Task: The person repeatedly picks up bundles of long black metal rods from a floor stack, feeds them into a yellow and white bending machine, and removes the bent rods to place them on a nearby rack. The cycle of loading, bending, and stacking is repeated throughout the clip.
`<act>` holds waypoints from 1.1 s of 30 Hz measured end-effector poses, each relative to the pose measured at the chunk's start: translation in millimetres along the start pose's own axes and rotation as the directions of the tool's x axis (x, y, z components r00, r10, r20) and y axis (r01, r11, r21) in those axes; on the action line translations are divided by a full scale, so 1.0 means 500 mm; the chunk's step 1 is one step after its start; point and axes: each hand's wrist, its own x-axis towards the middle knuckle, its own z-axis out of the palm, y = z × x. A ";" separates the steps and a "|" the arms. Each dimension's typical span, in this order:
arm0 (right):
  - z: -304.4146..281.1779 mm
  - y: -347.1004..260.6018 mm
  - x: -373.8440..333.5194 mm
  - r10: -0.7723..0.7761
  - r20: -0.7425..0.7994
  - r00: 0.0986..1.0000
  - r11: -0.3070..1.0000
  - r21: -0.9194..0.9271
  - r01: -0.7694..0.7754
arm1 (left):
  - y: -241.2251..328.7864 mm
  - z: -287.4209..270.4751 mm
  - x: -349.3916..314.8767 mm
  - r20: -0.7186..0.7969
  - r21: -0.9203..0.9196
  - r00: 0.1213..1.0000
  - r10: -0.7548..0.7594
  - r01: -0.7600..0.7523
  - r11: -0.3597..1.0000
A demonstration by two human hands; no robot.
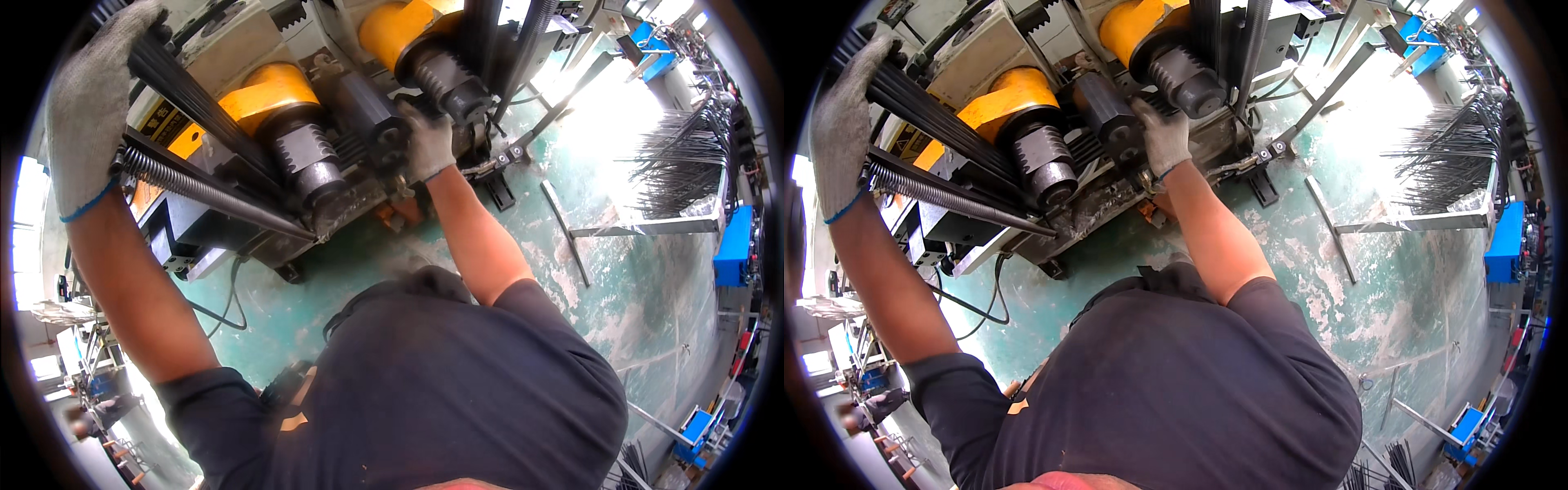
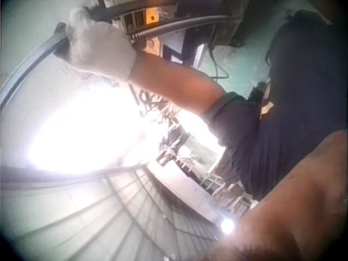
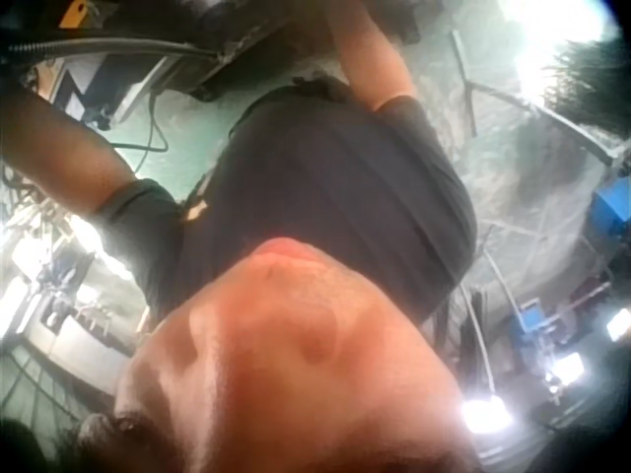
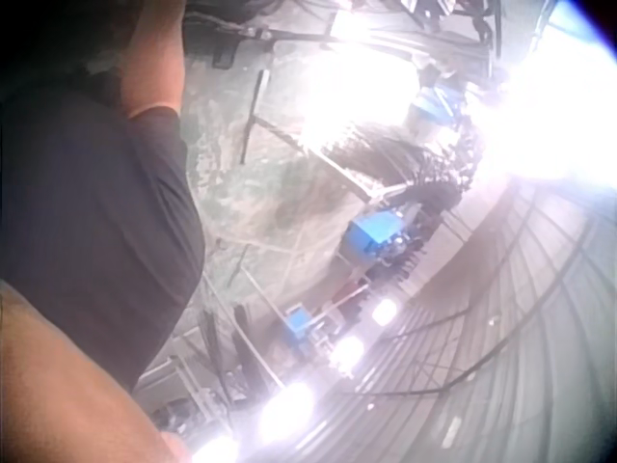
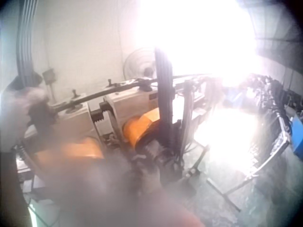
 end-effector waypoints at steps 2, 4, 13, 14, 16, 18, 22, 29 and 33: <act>0.014 -0.025 -0.006 0.074 -0.034 0.997 0.996 0.061 -0.072 | 0.014 0.004 -0.003 -0.042 -0.039 0.996 -0.081 0.079 0.996; 0.018 -0.034 -0.009 0.122 -0.055 0.991 0.985 0.128 -0.114 | 0.028 0.008 -0.005 -0.046 -0.056 0.985 -0.165 0.162 0.985; -0.013 0.026 0.018 -0.165 0.069 0.984 0.982 -0.084 0.170 | 0.029 0.010 -0.010 -0.049 -0.063 0.970 -0.238 0.235 0.970; -0.011 0.019 0.013 -0.095 0.054 0.994 0.995 -0.031 0.097 | 0.031 0.007 -0.014 -0.052 -0.051 0.972 -0.229 0.227 0.973; 0.011 -0.026 -0.005 0.061 0.017 0.998 0.990 0.126 -0.063 | 0.028 0.004 -0.014 -0.054 -0.044 0.973 -0.225 0.223 0.974; 0.019 -0.039 -0.009 0.139 0.003 0.990 0.966 0.220 -0.136 | 0.032 0.001 -0.019 -0.056 -0.029 0.976 -0.208 0.207 0.978; 0.009 -0.032 -0.006 0.088 0.007 0.996 0.979 0.182 -0.088 | 0.038 0.001 -0.017 -0.054 -0.010 0.985 -0.167 0.166 0.986; 0.031 -0.060 -0.013 0.105 -0.040 0.994 0.972 0.216 -0.094 | 0.043 -0.008 -0.020 -0.036 0.030 0.996 -0.077 0.078 0.997; 0.010 -0.040 -0.007 -0.065 0.006 0.998 0.998 -0.011 0.065 | 0.041 -0.014 -0.018 -0.032 0.073 0.997 -0.075 0.077 0.994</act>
